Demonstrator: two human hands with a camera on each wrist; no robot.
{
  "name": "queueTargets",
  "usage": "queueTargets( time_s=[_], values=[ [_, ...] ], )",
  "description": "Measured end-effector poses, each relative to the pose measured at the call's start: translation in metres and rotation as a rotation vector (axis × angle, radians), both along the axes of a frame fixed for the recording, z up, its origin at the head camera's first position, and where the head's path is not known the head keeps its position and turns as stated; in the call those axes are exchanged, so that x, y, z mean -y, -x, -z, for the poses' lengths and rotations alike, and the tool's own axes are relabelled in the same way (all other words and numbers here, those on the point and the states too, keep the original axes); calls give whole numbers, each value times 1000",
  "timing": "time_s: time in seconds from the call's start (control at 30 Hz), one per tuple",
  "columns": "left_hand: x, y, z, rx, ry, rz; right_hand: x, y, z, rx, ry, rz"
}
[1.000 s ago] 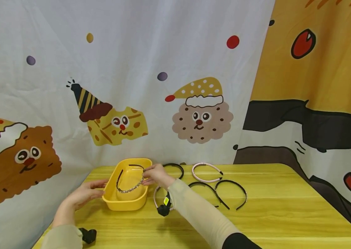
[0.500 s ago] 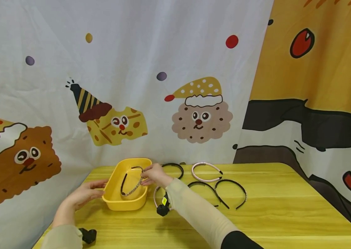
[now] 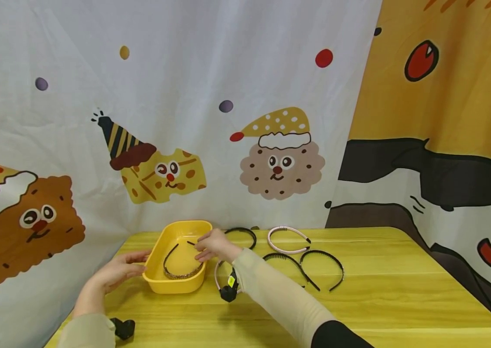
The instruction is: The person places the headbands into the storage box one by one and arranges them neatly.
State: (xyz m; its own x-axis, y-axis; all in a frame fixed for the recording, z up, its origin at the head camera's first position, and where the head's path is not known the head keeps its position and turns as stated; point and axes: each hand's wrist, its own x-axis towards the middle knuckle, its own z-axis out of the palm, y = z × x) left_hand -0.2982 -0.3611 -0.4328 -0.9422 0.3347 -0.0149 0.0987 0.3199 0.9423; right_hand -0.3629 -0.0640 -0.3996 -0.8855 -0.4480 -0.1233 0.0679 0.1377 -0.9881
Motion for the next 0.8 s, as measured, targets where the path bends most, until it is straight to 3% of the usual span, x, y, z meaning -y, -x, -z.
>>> queueTargets(
  time_s=[0.37,0.8],
  values=[
    [1,2,1,29,-22,-3,-30,3,-10,-43,10,-27],
    [2,2,0,28,-9,13,-117,13,-27,-127,-64,-32]
  ],
)
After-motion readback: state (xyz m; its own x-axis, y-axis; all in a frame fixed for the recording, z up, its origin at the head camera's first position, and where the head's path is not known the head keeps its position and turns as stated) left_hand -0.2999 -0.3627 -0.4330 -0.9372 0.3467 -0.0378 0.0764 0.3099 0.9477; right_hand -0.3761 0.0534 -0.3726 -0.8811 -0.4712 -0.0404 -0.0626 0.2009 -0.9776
